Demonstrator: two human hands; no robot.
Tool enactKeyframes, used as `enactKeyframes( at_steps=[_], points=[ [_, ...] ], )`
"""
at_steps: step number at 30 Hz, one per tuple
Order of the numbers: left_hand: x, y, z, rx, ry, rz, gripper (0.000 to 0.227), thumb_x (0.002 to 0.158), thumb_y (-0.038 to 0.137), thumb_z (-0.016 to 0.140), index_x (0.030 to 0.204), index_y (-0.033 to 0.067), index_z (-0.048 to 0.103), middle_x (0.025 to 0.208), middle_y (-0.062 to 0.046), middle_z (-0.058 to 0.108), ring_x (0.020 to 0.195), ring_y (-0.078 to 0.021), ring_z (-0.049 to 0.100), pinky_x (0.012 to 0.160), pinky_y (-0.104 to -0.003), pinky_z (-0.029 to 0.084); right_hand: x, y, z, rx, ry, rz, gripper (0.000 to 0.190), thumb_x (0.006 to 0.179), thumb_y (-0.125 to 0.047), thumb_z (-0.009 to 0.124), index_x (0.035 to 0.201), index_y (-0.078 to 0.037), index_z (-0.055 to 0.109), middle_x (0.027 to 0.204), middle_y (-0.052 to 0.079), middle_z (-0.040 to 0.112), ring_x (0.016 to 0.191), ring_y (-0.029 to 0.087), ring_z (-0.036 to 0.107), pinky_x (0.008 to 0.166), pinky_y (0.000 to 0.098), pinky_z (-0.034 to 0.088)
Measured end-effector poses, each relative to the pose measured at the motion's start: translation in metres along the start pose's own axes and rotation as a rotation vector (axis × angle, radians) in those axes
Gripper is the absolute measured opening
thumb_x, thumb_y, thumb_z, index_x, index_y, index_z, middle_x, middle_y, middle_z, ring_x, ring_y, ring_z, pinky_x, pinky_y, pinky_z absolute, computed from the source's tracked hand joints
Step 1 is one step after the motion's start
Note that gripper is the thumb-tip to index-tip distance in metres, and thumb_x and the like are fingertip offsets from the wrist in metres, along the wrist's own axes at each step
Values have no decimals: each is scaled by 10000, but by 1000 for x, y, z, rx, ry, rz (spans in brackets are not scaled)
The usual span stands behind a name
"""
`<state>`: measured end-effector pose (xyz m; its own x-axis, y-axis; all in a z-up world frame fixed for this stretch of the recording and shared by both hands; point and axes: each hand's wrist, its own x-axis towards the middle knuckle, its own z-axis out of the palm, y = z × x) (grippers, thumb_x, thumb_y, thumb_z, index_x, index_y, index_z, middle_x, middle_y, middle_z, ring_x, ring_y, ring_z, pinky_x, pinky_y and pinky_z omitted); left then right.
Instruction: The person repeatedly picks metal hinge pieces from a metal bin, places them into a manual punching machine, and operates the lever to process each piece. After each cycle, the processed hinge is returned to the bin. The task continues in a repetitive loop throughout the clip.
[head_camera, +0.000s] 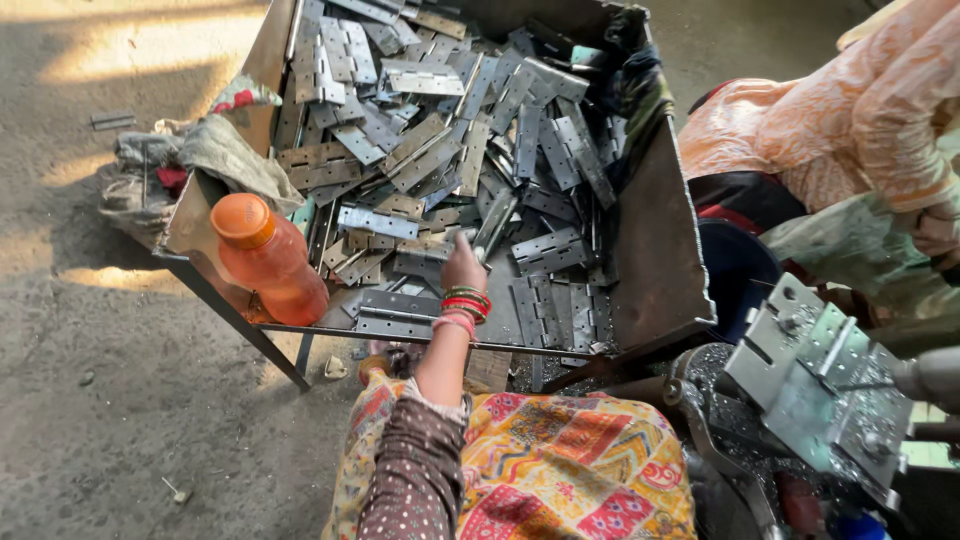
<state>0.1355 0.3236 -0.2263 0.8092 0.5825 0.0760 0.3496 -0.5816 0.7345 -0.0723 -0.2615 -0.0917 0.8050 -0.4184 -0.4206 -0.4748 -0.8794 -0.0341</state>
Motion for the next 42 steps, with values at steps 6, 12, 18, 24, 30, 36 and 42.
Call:
enactKeyframes(
  at_steps=[6,12,18,24,30,36,42],
  points=[
    [-60,73,-23,-910,-299,-280,323,977,153,689,1198,50,478,1005,-123,739,756,-291,704,612,-456,575,-35,34,41,36,13,26,687,807,-685,658,1187,-113,644,994,256,771,990,460,746,868,535,598],
    [-175,159,-92,-1303,-830,-132,398,962,85,649,1339,92,521,1101,-91,695,920,-197,705,758,-396,635,-85,43,60,0,41,32,669,821,-689,648,1148,-106,624,962,257,776,974,460,744,853,539,596],
    [-287,226,-67,-1257,-1156,-303,460,947,79,679,1376,69,515,1155,-112,666,995,-222,700,830,-413,648,-106,20,43,46,54,2,604,865,-644,636,1106,-92,589,905,239,767,901,451,747,797,545,590],
    [-338,278,-33,-1042,-1037,35,715,861,97,784,1446,85,372,1278,-182,669,1113,-267,665,922,-387,567,-126,9,33,134,73,-20,593,848,-625,662,1089,-89,587,894,231,754,886,443,743,789,537,590],
    [-354,285,-68,31,-115,1042,728,817,325,698,1452,41,485,1492,-248,512,1375,-411,519,1169,-488,299,-121,7,36,124,71,-44,598,850,-633,665,1060,-78,590,875,225,756,892,432,737,790,538,582],
    [-339,319,-24,177,-312,1116,384,933,284,593,1231,64,692,1394,-143,624,1381,-313,535,1278,-529,203,-123,7,36,145,99,-67,601,837,-625,677,1050,-71,584,860,239,750,876,446,731,779,546,578],
    [-334,329,-5,219,-332,1108,380,907,287,568,1132,10,698,1340,-172,640,1332,-315,546,1255,-542,192,-121,10,38,174,78,-36,606,827,-633,684,1045,-75,595,862,233,751,865,442,734,767,539,584]
  ],
)
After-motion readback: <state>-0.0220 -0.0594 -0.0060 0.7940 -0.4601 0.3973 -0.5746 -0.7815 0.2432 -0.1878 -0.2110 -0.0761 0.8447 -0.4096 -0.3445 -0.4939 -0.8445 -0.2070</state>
